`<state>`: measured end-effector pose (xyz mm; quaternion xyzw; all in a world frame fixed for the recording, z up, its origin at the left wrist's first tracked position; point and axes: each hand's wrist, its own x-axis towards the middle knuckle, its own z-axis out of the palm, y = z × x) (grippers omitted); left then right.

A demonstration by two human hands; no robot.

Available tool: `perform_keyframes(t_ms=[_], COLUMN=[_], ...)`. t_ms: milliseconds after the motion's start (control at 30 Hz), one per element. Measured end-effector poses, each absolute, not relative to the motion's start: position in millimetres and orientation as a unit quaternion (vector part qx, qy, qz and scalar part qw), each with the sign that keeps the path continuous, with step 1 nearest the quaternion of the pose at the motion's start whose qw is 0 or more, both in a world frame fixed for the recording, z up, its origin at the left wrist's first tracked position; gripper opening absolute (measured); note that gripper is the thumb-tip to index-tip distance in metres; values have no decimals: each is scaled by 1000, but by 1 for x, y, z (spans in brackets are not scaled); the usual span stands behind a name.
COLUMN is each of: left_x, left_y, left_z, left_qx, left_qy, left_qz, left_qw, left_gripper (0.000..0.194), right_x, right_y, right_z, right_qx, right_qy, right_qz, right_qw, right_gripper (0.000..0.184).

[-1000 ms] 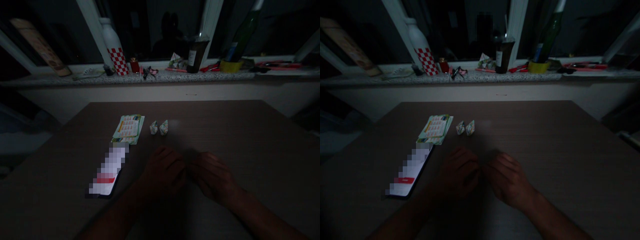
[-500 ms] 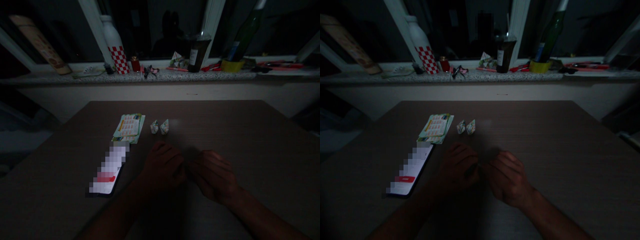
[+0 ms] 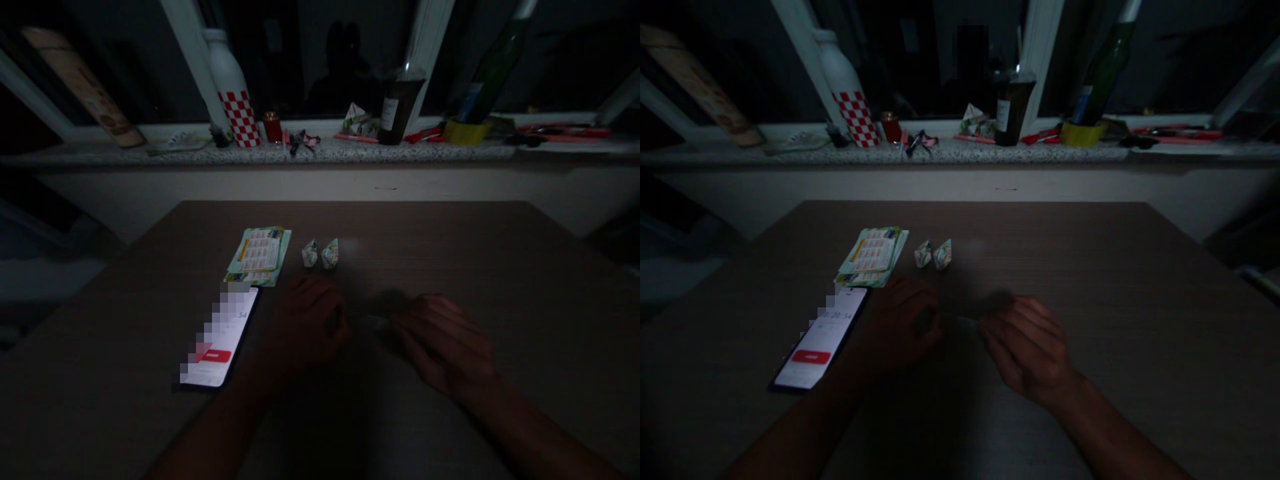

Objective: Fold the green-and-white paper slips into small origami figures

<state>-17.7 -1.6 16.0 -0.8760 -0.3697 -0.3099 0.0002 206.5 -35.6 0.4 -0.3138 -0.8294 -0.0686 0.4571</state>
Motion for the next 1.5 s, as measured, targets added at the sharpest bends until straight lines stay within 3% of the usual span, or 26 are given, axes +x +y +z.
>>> perform_keyframes(t_ms=[200,400,667,900,1100,1233,1367,1500], left_x=[-10,0,-3,-4,5,6,3,3], left_y=[-9,-12,-14,-11,-15,-17,-17,-14], left_z=[11,-6,-7,0,1,-2,-1,-2], left_qx=[-884,-909,-899,-809,-655,-651,-668,-588], left_qy=[-339,-275,-336,-438,-457,-454,-439,-409], left_qz=[-320,-308,-268,-277,-349,-327,-290,-332], left_qw=[-40,-61,-81,-279,-490,-513,-526,-614], left_gripper=[20,15,21,18,12,11,18,20], right_x=[204,201,206,220,206,200,202,207], right_y=[-34,-31,-28,-24,-31,-32,-33,-34], right_z=[-3,-10,-8,-10,-20,-25,-27,-28], right_qx=[-308,-322,-367,-461,-507,-485,-475,-447], right_qy=[-838,-835,-824,-775,-713,-699,-693,-710], right_qz=[-33,-11,-38,-5,165,233,224,190], right_qw=[449,445,429,434,456,470,494,511], right_gripper=[19,17,13,4,29,32,42,33])
